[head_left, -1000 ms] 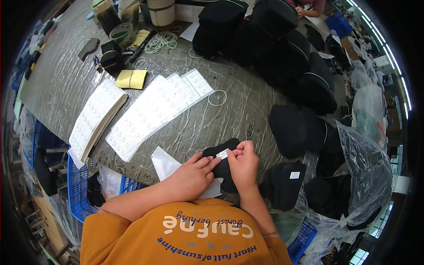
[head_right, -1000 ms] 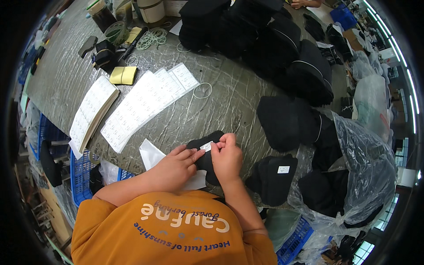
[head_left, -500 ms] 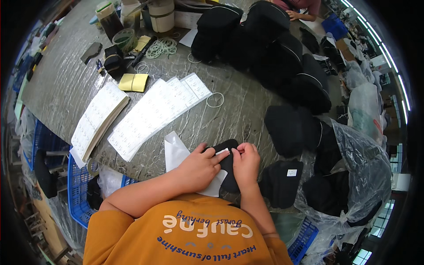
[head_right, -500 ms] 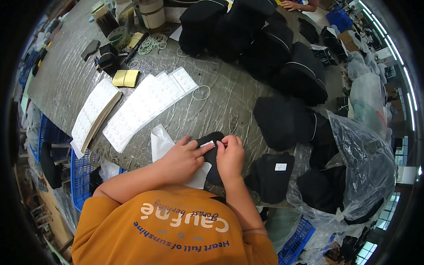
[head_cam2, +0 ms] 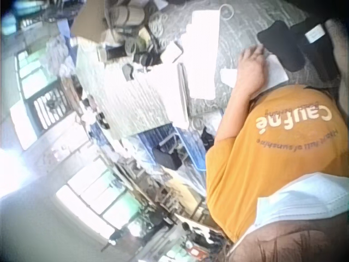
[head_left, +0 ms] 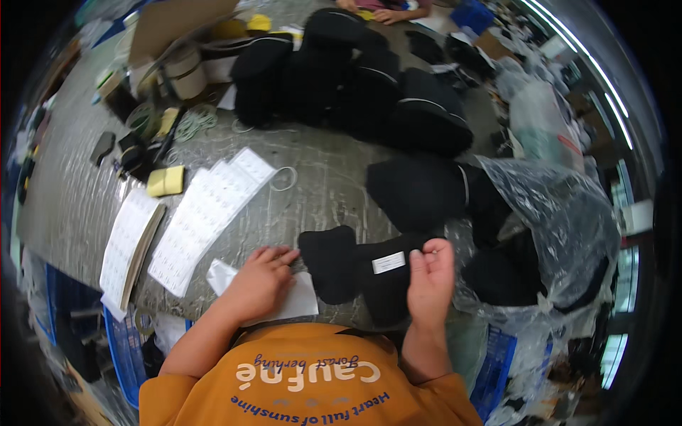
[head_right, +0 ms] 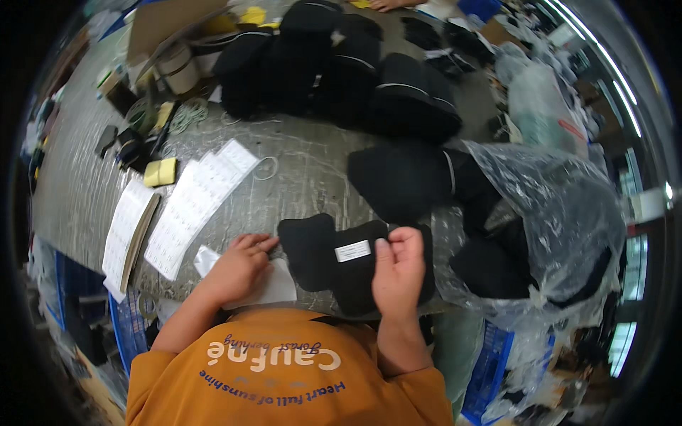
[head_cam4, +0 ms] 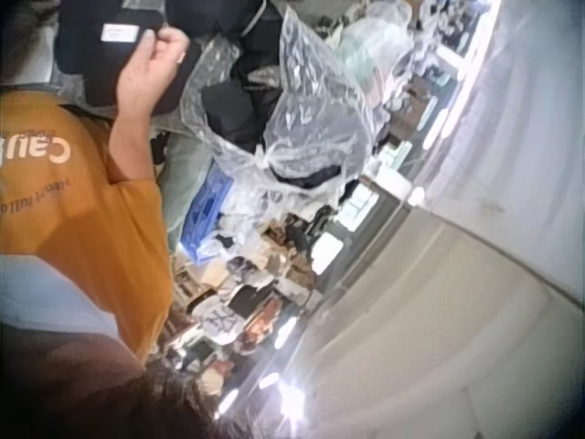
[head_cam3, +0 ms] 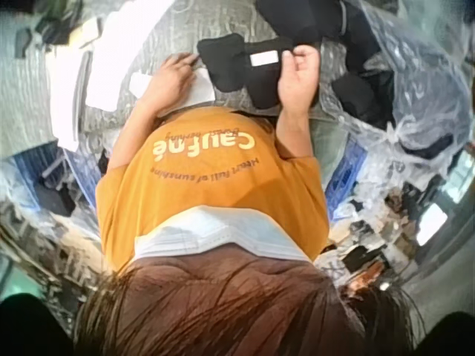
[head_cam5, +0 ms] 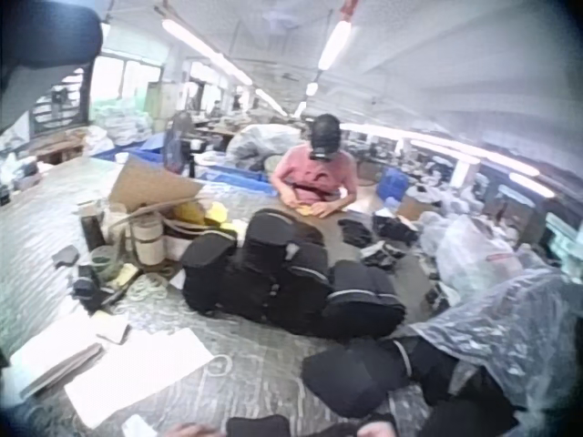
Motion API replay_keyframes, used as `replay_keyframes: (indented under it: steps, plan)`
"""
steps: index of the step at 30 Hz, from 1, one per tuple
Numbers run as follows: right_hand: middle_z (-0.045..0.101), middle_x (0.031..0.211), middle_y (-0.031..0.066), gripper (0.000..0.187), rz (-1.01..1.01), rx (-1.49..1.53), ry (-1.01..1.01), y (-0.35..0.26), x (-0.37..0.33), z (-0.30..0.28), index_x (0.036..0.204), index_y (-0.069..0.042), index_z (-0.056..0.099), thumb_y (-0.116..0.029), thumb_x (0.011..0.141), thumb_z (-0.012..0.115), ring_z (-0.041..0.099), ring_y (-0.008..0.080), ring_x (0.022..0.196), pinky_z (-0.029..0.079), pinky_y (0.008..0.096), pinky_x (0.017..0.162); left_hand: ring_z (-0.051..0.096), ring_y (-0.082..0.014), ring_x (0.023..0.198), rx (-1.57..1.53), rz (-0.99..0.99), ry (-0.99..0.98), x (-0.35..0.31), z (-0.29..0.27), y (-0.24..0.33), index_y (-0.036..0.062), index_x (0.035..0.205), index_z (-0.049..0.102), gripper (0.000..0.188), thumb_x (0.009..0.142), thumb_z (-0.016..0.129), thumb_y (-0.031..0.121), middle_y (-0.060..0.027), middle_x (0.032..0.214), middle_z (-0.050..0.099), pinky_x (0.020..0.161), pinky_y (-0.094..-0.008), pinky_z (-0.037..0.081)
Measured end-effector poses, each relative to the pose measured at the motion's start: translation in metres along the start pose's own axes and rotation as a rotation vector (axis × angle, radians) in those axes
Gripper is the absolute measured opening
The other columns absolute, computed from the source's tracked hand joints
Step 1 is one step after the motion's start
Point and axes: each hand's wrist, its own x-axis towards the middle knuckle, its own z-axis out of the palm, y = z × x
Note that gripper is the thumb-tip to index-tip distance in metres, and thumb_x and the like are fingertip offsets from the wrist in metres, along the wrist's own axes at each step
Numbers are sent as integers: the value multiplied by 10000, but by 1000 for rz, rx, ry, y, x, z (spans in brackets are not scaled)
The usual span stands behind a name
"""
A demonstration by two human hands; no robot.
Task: Peeling white stickers from a sheet and applying them to black shoe components.
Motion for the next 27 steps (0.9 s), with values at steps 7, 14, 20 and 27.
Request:
replay_keyframes:
  steps: [7, 14, 20, 27]
  plan:
    - [610, 961, 118, 281, -305, -815, 309, 6, 7, -75, 1088, -6, 551, -13, 823, 642, 579, 216, 810, 481, 339, 743, 590, -402, 651, -49, -70, 179, 43, -23, 25, 14, 761, 591, 174, 852, 629, 157, -174, 660, 579, 625, -476, 475]
    - [647, 1014, 134, 271, -48, -416, -350, -5, -65, -67, 1124, 8, 581, -19, 855, 592, 656, 235, 883, 519, 345, 771, 629, -373, 843, -380, 225, -215, 89, 12, 89, 2, 961, 648, 221, 880, 637, 208, -193, 900, 649, 763, -422, 502]
    - [609, 946, 105, 191, 14, -653, 673, 64, -144, -212, 1079, 16, 572, -34, 916, 486, 587, 185, 894, 469, 312, 825, 528, -292, 1182, 44, 342, -151, 79, 24, 31, 64, 1053, 648, 361, 729, 759, 181, -76, 1225, 614, 1013, -432, 379]
    - [638, 1027, 185, 235, 517, -1589, 812, 161, -262, -306, 1091, 2, 592, -58, 864, 583, 603, 356, 938, 476, 415, 837, 605, -296, 1076, -278, -96, 94, 75, 10, 20, 27, 968, 692, 203, 796, 727, 130, -139, 1085, 668, 952, -415, 459]
